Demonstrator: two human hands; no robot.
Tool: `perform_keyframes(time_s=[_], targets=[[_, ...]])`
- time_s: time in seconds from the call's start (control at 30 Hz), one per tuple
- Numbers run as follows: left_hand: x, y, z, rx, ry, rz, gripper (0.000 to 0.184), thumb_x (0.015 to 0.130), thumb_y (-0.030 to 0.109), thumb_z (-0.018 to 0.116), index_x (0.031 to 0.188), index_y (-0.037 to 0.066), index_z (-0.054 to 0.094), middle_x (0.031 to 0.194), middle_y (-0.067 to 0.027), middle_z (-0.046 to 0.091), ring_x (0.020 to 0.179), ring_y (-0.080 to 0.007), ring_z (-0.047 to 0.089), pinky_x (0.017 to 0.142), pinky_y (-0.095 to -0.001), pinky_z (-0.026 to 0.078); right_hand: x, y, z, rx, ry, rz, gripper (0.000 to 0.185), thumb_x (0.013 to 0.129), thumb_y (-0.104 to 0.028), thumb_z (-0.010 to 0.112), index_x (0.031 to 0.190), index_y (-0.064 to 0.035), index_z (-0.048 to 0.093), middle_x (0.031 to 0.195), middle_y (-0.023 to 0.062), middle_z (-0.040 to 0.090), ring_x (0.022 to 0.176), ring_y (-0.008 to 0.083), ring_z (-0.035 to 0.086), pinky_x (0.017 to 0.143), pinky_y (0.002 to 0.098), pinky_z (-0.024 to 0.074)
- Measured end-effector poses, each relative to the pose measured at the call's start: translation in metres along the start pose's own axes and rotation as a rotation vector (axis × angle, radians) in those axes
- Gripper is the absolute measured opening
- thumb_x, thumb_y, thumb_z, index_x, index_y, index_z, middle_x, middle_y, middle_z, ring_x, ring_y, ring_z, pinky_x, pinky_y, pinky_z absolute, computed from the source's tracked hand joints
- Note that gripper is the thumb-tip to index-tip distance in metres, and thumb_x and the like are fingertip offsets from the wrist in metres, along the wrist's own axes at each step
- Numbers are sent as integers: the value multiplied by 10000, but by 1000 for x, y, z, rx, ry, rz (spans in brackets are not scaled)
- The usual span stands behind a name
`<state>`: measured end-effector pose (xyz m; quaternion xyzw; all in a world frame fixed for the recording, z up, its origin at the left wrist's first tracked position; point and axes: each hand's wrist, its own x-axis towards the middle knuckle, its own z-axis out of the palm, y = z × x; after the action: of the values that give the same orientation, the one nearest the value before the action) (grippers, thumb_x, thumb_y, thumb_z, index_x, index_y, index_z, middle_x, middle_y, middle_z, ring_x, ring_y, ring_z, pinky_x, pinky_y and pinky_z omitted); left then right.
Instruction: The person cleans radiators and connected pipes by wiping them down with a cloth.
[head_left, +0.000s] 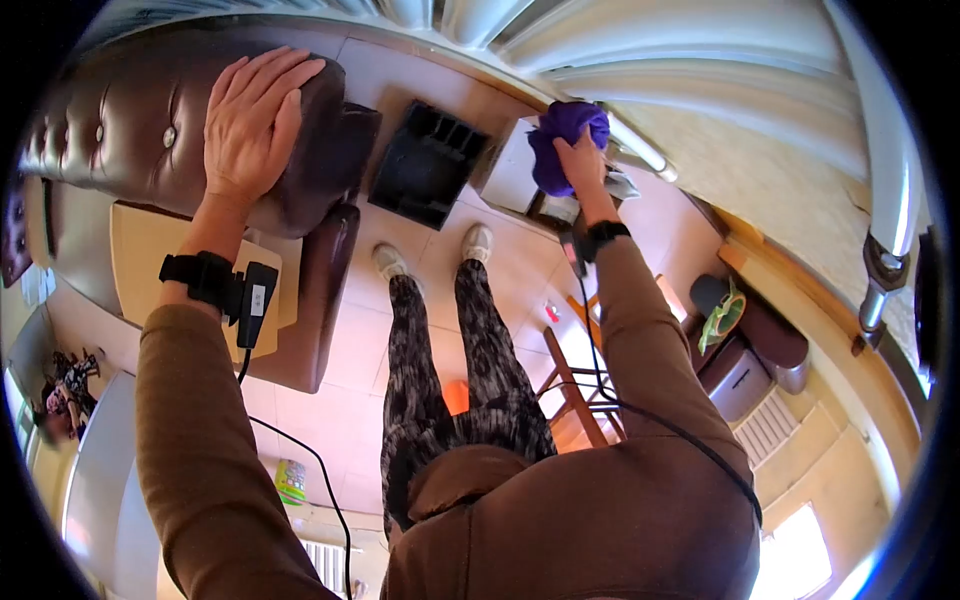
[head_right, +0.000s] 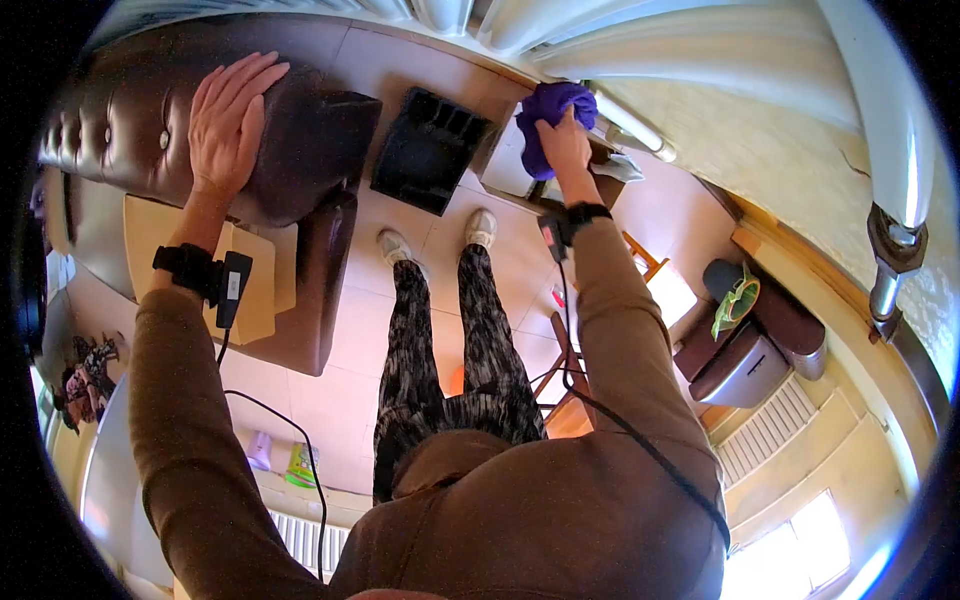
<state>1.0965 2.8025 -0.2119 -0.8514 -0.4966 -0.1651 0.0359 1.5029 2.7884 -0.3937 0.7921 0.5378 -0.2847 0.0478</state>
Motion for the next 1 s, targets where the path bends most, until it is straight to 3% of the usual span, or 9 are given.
perform_keyframes(time_s=[0.27,0.47,0.6,0.67,0.73,0.8,0.9,0.97,1.0], targets=[[0,1,2,25,-35,-10,322,874,189,369,1086,122,601,1148,-38,571,1109,-210,493,990,-374,300,17,5,-27,-130,-76,-130,658,720,-455,549,1263,-98,443,1044,234,591,994,383,555,867,451,421],[-2,-1,-3,40,-62,-17,347,886,198,345,1106,106,597,1165,-53,567,1125,-225,488,994,-379,300,12,-5,-11,-147,13,-7,631,717,-441,565,1204,-51,469,1010,252,592,968,389,560,829,437,433],[-4,-2,0,17,-31,-2,332,881,185,361,1106,114,595,1163,-54,564,1113,-235,491,988,-382,306,19,14,-35,-65,-126,-188,508,708,-466,561,1024,-70,604,988,209,616,923,374,577,777,411,456],[-6,-1,-2,31,-64,-24,326,883,188,368,1114,114,586,1172,-56,557,1123,-236,481,993,-390,302,5,23,-38,68,-643,-207,411,673,-369,627,877,-12,637,781,101,645,728,203,606,657,312,472],[-3,0,-3,62,-73,-33,320,885,190,375,1121,114,577,1181,-58,549,1133,-237,470,998,-397,298,-21,54,-13,340,-578,-103,344,683,-314,622,852,-15,646,733,31,616,656,121,550,608,272,454],[-2,3,-3,91,-203,-92,318,893,205,386,1148,112,551,1207,-69,528,1161,-237,443,1013,-417,283,-81,63,-11,718,-470,77,343,688,-279,631,855,20,650,740,65,623,657,156,559,597,303,447],[-3,19,-11,308,-463,-186,407,887,259,423,1276,139,411,1370,-92,357,1293,-250,286,1039,-500,204,-142,79,-22,807,-421,192,327,708,-270,620,868,15,638,765,55,619,648,149,571,587,289,454],[15,71,-76,55,-474,-229,350,813,205,549,1155,138,525,1289,-112,439,1215,-283,383,993,-505,272,-181,92,-45,948,-392,260,322,729,-264,607,902,6,628,774,55,621,655,152,587,599,283,470],[9,97,-97,-338,-208,-233,300,801,203,579,1092,129,572,1159,-118,530,1122,-298,462,958,-455,337,-196,94,-56,1034,-368,278,330,730,-267,608,902,13,626,775,61,626,666,161,598,604,282,476]])
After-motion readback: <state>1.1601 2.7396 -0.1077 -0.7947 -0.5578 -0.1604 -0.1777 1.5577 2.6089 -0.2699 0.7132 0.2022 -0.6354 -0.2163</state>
